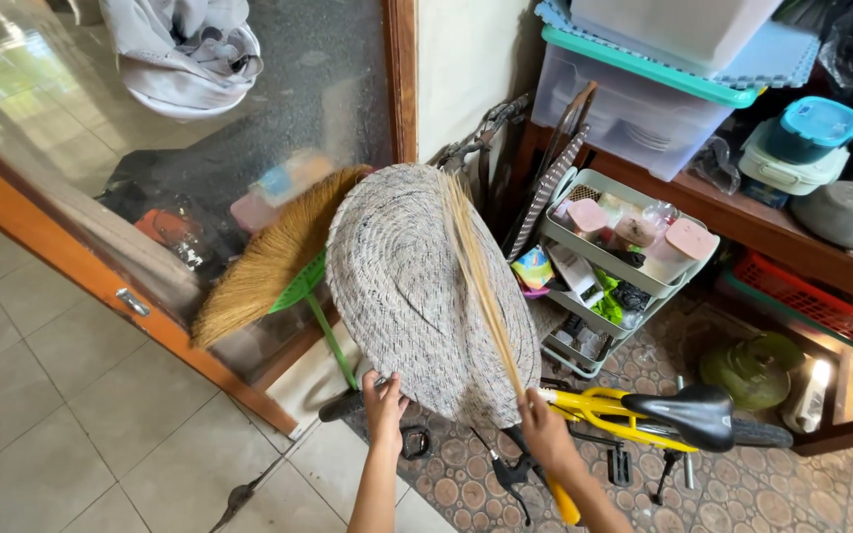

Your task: The person is using a broom to hit a rug to remove dust from it.

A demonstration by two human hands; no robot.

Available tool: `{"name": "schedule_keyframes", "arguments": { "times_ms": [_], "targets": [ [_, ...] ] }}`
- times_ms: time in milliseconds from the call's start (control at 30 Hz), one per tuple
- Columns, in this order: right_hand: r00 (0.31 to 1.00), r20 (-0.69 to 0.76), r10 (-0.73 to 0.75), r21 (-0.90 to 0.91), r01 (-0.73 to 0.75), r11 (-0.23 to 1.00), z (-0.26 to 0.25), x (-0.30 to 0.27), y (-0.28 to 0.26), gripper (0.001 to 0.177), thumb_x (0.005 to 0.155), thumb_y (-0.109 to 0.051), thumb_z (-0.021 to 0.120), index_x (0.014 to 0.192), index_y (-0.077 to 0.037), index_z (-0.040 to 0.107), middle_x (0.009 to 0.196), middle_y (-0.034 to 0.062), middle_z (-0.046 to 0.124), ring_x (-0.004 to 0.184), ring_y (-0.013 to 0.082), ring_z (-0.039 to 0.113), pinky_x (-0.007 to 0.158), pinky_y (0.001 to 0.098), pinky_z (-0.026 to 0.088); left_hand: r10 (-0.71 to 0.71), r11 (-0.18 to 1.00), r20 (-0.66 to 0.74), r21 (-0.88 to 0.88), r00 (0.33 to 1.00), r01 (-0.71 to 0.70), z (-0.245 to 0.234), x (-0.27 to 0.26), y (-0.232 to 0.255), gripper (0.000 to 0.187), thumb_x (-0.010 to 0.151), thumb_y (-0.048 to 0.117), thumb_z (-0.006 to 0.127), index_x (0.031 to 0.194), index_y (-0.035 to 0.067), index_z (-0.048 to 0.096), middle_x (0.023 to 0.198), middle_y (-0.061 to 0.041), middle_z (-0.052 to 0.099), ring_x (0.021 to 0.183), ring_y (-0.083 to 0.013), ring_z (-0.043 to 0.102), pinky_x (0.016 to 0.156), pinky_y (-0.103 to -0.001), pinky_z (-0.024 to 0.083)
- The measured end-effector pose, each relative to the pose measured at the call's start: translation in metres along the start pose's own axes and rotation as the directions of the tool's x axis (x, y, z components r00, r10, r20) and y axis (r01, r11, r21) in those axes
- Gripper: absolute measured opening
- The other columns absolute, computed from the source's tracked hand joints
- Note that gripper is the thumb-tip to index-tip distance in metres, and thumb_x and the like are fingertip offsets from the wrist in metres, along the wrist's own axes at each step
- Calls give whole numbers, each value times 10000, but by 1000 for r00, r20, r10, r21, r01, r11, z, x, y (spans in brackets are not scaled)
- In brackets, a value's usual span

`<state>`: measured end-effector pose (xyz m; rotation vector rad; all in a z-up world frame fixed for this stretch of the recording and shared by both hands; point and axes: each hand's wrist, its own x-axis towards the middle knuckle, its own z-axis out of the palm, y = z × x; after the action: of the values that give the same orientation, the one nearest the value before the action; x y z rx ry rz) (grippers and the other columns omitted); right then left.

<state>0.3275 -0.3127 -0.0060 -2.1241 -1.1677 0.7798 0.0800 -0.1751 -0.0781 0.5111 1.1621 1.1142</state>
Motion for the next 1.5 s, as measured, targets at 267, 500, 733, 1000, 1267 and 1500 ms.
{"name": "schedule_keyframes", "arguments": {
  "times_ms": [267,500,733,1000,1267,1500],
  "targets": [
    [956,-54,-287,-10,287,958,-22,-33,61,365,1008,-341,525,1192,-32,581,737,195,681,630,313,667,557,439,534,140,990,-50,36,989,-138,1,10,-12,496,994,207,631,1417,156,377,1259,-105,646,1062,-203,601,909,-438,504],
    [994,-53,92,333,-70,940,-60,21,11,346,1077,-356,456,1128,-42,593,718,159,569,560,270,537,526,468,457,231,973,-90,25,969,-230,27,-43,33,679,961,58,626,1493,309,289,1028,-71,600,828,-121,542,682,-286,467],
    [952,-37,-303,-32,302,953,7,0,34,410,1041,-369,458,1274,-46,557,920,276,710,832,400,711,752,486,580,221,974,-128,73,967,-213,22,-41,24,543,978,46,611,1409,295,396,1022,-51,605,834,-111,555,700,-289,481],
    [992,-9,-122,56,122,991,-35,-18,36,412,1001,-367,438,1300,-110,557,843,174,752,691,278,759,642,417,596,328,938,-109,159,938,-309,10,-18,21,198,986,30,581,1130,148,649,1223,96,651,825,-90,603,694,-280,508],
    [988,-135,-73,186,97,978,-30,45,-19,397,1104,-397,402,1228,-50,552,825,176,656,697,278,635,638,398,522,234,951,82,190,969,-245,-1,-16,34,298,1017,223,542,1229,199,749,1259,32,697,939,-57,564,850,-308,499],
    [971,-75,-228,23,231,973,39,44,-83,535,1010,-349,578,1416,-49,403,1148,199,630,999,296,661,879,452,554,56,897,116,431,992,-101,6,-14,75,501,971,555,514,1289,229,724,1398,-5,647,1079,-192,658,999,-381,528]
  ]
}}
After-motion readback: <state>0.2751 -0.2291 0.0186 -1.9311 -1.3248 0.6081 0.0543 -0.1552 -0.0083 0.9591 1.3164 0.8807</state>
